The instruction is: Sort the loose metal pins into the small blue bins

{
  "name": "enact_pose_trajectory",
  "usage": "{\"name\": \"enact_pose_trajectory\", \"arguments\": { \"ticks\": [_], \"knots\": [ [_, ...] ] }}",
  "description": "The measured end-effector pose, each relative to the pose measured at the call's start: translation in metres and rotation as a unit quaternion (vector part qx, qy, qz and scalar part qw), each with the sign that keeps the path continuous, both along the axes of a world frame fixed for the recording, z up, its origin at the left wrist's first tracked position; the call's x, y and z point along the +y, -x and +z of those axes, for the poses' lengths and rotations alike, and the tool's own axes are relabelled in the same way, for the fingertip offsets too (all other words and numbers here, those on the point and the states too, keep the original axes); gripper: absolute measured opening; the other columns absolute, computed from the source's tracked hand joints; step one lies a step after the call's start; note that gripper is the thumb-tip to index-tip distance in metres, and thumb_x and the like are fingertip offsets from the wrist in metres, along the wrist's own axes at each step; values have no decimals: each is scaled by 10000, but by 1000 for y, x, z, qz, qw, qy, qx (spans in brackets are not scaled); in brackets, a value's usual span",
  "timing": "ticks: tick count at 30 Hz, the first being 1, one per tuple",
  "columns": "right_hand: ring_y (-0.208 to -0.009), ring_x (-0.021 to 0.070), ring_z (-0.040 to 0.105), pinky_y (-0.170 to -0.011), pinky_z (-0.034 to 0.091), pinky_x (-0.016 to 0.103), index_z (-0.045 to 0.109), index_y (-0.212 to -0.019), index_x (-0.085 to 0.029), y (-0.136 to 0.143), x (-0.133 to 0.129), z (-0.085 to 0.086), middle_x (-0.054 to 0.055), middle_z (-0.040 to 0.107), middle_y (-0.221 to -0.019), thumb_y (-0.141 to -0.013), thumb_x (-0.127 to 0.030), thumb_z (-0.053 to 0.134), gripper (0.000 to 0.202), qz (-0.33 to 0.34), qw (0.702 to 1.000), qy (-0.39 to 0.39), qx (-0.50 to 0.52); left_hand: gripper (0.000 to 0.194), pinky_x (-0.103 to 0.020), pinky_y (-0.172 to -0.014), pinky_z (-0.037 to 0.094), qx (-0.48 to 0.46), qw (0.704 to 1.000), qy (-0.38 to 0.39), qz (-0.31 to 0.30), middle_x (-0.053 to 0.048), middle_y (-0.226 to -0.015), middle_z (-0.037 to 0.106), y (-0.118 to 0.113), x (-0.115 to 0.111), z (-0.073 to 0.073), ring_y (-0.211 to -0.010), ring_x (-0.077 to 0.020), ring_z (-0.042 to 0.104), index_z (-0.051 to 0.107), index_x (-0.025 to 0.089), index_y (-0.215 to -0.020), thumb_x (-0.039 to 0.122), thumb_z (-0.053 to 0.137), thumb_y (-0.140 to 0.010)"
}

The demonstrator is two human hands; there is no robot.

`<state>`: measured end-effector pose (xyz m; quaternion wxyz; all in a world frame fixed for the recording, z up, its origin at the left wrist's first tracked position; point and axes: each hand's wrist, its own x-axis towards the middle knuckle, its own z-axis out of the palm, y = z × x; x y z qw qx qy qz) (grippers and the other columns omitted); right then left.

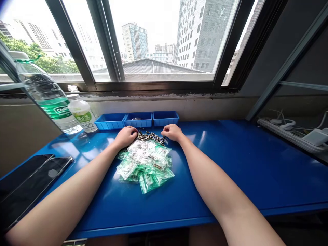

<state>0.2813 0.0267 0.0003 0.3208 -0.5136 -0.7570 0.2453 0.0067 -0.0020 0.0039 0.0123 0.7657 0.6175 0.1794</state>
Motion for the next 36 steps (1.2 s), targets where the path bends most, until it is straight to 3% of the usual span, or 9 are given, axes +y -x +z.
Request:
{"name": "enact_pose_trajectory", "arguments": {
  "ticks": [7,10,14,16,20,24,36],
  "knots": [
    [-600,125,575,-557,369,227,698,-622,-204,2,-2,3,-26,673,-620,-659,-227,646,68,-3,998,4,-67,375,-367,-972,494,-4,1000,-3,1,-84,-1122,701,0,-1,1,-1070,-268,620,763,197,-1010,275,424,-871],
    [-644,144,605,-575,379,239,733,-701,-219,5,0,0,-1,720,-705,-724,-277,657,98,-24,995,-23,-92,375,-366,-970,496,-5,1000,-3,2,-84,-1126,702,0,-1,1,-1070,-267,619,764,201,-1010,280,425,-873],
    [-681,162,623,-593,394,250,739,-748,-221,6,4,-3,28,743,-772,-807,-398,627,218,-39,996,-42,-68,379,-372,-970,496,-4,1000,-3,2,-88,-1124,702,0,-1,1,-1073,-271,617,765,198,-1012,283,423,-874],
    [-666,160,615,-599,403,252,729,-740,-208,5,5,-3,30,734,-748,-824,-367,586,230,-45,998,-36,-35,380,-374,-969,495,-4,1000,-3,2,-88,-1123,702,0,-1,1,-1071,-272,616,765,198,-1013,287,422,-875],
    [-597,145,576,-588,419,243,713,-717,-185,1,4,1,2,671,-623,-691,-176,533,182,-64,997,-20,42,380,-377,-973,493,-5,1000,-4,0,-91,-1121,702,0,-1,1,-1070,-273,619,762,191,-1011,279,419,-872],
    [-594,143,574,-579,430,237,687,-635,-184,-5,3,3,-10,652,-597,-597,-163,560,134,-40,997,-22,57,375,-368,-976,494,-4,1000,-7,-1,-87,-1116,704,0,-1,1,-1069,-267,622,762,195,-1004,276,422,-869],
    [-642,124,587,-657,471,236,734,-621,-189,-11,0,8,14,683,-774,-646,-117,630,129,36,997,-44,-61,378,-377,-976,492,-6,1000,-3,-1,-94,-1119,700,1,1,-1,-1080,-275,620,758,190,-1009,287,419,-873]
  ]
}}
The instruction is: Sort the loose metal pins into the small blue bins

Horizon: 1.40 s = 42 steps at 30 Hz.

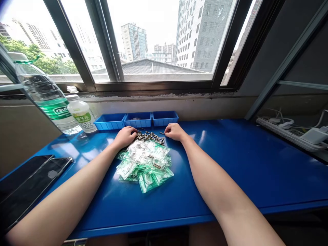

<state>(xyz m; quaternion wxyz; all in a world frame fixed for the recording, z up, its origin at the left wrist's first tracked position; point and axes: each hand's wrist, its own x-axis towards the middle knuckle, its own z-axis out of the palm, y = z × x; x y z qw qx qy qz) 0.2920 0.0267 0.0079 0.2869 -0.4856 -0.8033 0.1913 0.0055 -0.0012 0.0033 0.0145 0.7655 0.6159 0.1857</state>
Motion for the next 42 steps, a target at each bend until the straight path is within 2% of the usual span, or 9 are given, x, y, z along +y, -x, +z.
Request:
{"name": "enact_pose_trajectory", "arguments": {
  "ticks": [7,11,14,18,22,28,31,35,42],
  "knots": [
    [-794,177,640,-760,470,261,722,-690,-189,6,3,-2,65,707,-886,-787,-154,634,136,-4,998,-24,-65,380,-378,-977,494,2,1000,-1,2,-93,-1131,699,-1,-1,1,-1077,-275,620,759,189,-1013,279,417,-872],
    [-792,193,633,-691,441,268,702,-781,-195,13,4,-8,83,718,-931,-845,-181,594,126,-39,993,-45,-99,387,-392,-978,493,0,1000,2,0,-99,-1135,697,-1,-1,2,-1082,-282,617,756,175,-1022,275,413,-871],
    [-743,188,635,-673,440,270,687,-861,-193,16,3,-10,67,727,-847,-880,-201,540,149,-76,994,-63,-38,389,-395,-981,492,2,1000,1,-2,-100,-1134,696,-1,-1,1,-1080,-281,618,755,172,-1026,276,413,-872],
    [-695,185,648,-704,478,284,681,-808,-176,17,3,-7,58,723,-765,-814,-159,552,130,-137,984,-94,65,386,-389,-982,489,7,1000,1,2,-94,-1128,697,-2,-1,1,-1081,-278,616,756,179,-1029,281,418,-876],
    [-664,197,671,-693,518,306,688,-815,-173,18,6,-2,54,710,-705,-798,-209,572,123,-179,962,-120,168,381,-384,-980,487,5,1000,2,0,-93,-1133,697,-3,-2,2,-1076,-273,617,757,181,-1028,284,421,-880],
    [-587,206,684,-548,544,305,681,-848,-159,17,15,2,59,712,-693,-778,-312,633,175,-224,915,-85,325,378,-382,-963,490,10,1000,3,3,-93,-1132,696,-4,-2,3,-1075,-273,614,755,181,-1030,287,422,-885],
    [-567,197,683,-543,555,303,682,-868,-145,14,18,2,65,719,-709,-762,-340,667,223,-245,898,-81,357,377,-380,-959,490,10,1000,4,5,-88,-1135,696,-4,-3,3,-1076,-273,613,756,186,-1030,285,423,-884],
    [-574,196,688,-534,565,300,687,-872,-136,11,21,0,67,723,-711,-750,-320,679,220,-262,892,-68,362,378,-381,-961,490,9,1000,6,7,-85,-1141,696,-4,-3,3,-1081,-275,613,756,189,-1034,282,422,-884],
    [-723,248,731,-443,535,269,689,-905,-139,13,22,-5,90,742,-782,-733,-298,684,235,-210,907,-42,364,379,-383,-968,488,6,1000,7,7,-91,-1144,697,-5,-4,4,-1083,-275,612,757,183,-1037,277,424,-883]
  ]
}}
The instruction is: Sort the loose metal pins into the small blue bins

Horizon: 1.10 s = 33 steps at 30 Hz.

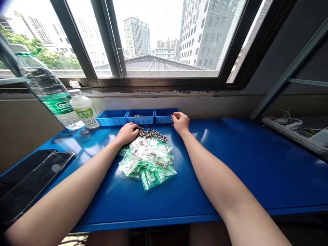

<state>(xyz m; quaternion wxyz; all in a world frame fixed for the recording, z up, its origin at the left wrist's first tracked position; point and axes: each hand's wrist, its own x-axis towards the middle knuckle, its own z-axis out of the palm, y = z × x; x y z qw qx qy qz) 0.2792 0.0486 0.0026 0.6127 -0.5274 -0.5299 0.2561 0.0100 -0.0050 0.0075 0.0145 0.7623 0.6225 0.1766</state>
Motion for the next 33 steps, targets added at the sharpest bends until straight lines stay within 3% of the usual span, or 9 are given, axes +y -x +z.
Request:
{"name": "enact_pose_trajectory", "arguments": {
  "ticks": [7,10,13,15,17,22,26,29,33],
  "knots": [
    [-737,253,727,-398,488,254,699,-926,-155,2,-1,-2,100,750,-838,-735,-309,676,247,38,999,8,-10,383,-390,-960,494,6,1000,0,0,-92,-1137,697,0,1,0,-1080,-279,612,758,185,-1033,284,420,-883],
    [-737,247,721,-490,543,302,702,-939,-154,3,-2,-3,102,754,-862,-738,-295,653,251,35,999,18,-25,383,-386,-967,491,5,1000,1,1,-91,-1139,697,0,0,0,-1079,-275,613,757,184,-1034,285,420,-882],
    [-746,224,706,-691,572,339,716,-870,-166,2,-6,-1,75,750,-817,-727,-227,608,190,-17,993,5,-118,386,-384,-974,490,3,1000,0,-1,-92,-1145,695,0,0,0,-1084,-274,613,756,183,-1035,287,417,-882],
    [-763,212,694,-769,545,325,717,-789,-188,0,-11,2,49,742,-779,-707,-198,591,151,-39,978,8,-206,389,-387,-976,490,1,1000,-1,-3,-94,-1144,694,0,1,0,-1087,-276,611,757,181,-1033,287,415,-882],
    [-764,210,685,-748,519,305,708,-725,-208,-1,-15,5,36,735,-760,-706,-236,612,102,-20,956,52,-288,390,-386,-976,490,1,1000,-1,-4,-94,-1140,695,1,1,0,-1086,-277,611,758,182,-1031,288,413,-881],
    [-789,241,672,-658,474,308,717,-773,-219,5,-20,9,90,745,-855,-743,-497,697,280,30,890,142,-431,385,-376,-984,487,-1,1000,-1,-3,-88,-1138,699,1,1,0,-1087,-272,614,759,186,-1033,294,424,-878],
    [-819,230,672,-649,452,294,719,-793,-237,11,-17,6,84,754,-927,-822,-307,668,91,54,869,131,-474,376,-366,-977,493,0,1000,-4,-2,-84,-1129,701,0,0,0,-1081,-266,618,762,197,-1022,290,428,-875],
    [-818,227,665,-664,448,293,697,-784,-219,11,-14,1,97,743,-956,-836,-208,648,72,79,864,115,-484,373,-363,-975,495,0,1000,-6,-1,-84,-1128,702,1,1,-1,-1081,-264,618,762,200,-1017,291,430,-875],
    [-863,215,659,-755,475,288,673,-905,-186,9,-12,-3,112,723,-983,-889,-153,563,117,92,887,50,-449,372,-365,-984,491,-2,1000,-6,-3,-87,-1126,701,2,2,-2,-1085,-265,617,763,199,-1011,297,430,-876]
  ]
}}
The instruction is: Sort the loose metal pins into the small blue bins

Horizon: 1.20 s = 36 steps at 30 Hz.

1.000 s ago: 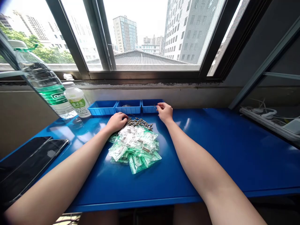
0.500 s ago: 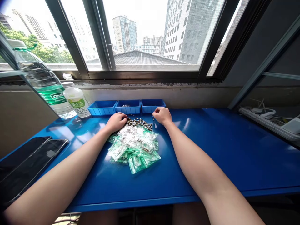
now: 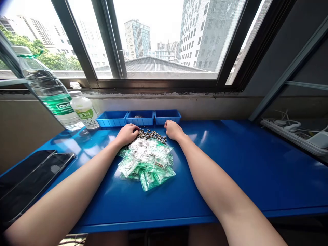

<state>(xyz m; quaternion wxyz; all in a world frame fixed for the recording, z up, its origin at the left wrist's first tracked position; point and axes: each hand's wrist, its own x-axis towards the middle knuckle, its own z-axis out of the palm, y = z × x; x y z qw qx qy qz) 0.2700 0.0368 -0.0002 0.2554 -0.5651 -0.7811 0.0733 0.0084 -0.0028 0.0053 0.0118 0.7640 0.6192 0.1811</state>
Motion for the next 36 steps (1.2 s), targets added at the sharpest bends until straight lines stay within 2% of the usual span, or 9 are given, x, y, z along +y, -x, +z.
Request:
{"name": "enact_pose_trajectory", "arguments": {
  "ticks": [2,5,10,13,16,21,25,27,36],
  "knots": [
    [-958,220,662,-840,485,293,670,-994,-165,0,1,1,126,719,-1043,-915,-142,513,177,9,999,-31,43,376,-367,-987,490,-2,1000,1,-2,-87,-1128,699,0,0,0,-1086,-265,616,762,199,-1014,298,427,-878],
    [-1039,234,661,-925,480,318,692,-983,-156,1,0,4,136,725,-1082,-924,-151,497,205,22,995,-58,76,380,-369,-995,484,-3,1000,2,-3,-89,-1130,697,0,0,0,-1096,-264,613,760,193,-1022,294,423,-879],
    [-858,232,702,-829,523,345,702,-887,-197,0,-4,6,82,757,-898,-872,-212,579,125,0,986,-63,153,383,-382,-989,483,0,1000,3,-2,-95,-1132,695,-1,-1,1,-1092,-270,612,758,184,-1025,290,420,-879],
    [-786,212,711,-796,542,337,691,-844,-191,0,-1,6,62,755,-823,-827,-248,624,90,-13,958,-68,277,384,-383,-967,491,5,1000,3,-1,-94,-1119,697,-1,-1,1,-1074,-272,614,758,188,-1023,290,416,-881],
    [-748,215,702,-738,553,334,712,-816,-179,-2,5,6,58,748,-776,-771,-336,690,165,-35,926,-72,370,377,-372,-954,497,9,1000,2,2,-90,-1116,698,-1,-1,2,-1066,-270,614,759,196,-1017,293,421,-880],
    [-741,218,696,-732,560,343,753,-839,-163,-11,19,2,58,743,-765,-703,-377,739,254,-118,876,-115,454,376,-377,-943,501,9,1000,-1,2,-93,-1111,699,-2,-1,1,-1055,-273,614,762,199,-1011,286,422,-877],
    [-671,210,692,-728,568,356,752,-831,-148,-18,26,-4,51,727,-711,-680,-318,744,227,-168,846,-96,498,382,-380,-945,500,7,1000,1,1,-95,-1112,697,-2,-2,2,-1063,-275,612,763,194,-1019,289,420,-880],
    [-651,207,689,-722,570,358,754,-830,-144,-19,27,-6,53,728,-708,-666,-303,753,228,-179,842,-81,502,388,-384,-951,497,8,1000,2,0,-96,-1112,697,-2,-3,3,-1063,-276,613,763,191,-1028,288,417,-881],
    [-822,252,720,-775,582,378,770,-871,-166,-16,27,-11,73,763,-799,-689,-390,750,289,-161,879,-67,445,386,-380,-957,496,9,1000,-1,2,-95,-1114,698,-3,-2,3,-1055,-273,615,765,193,-1026,285,420,-880]
  ]
}}
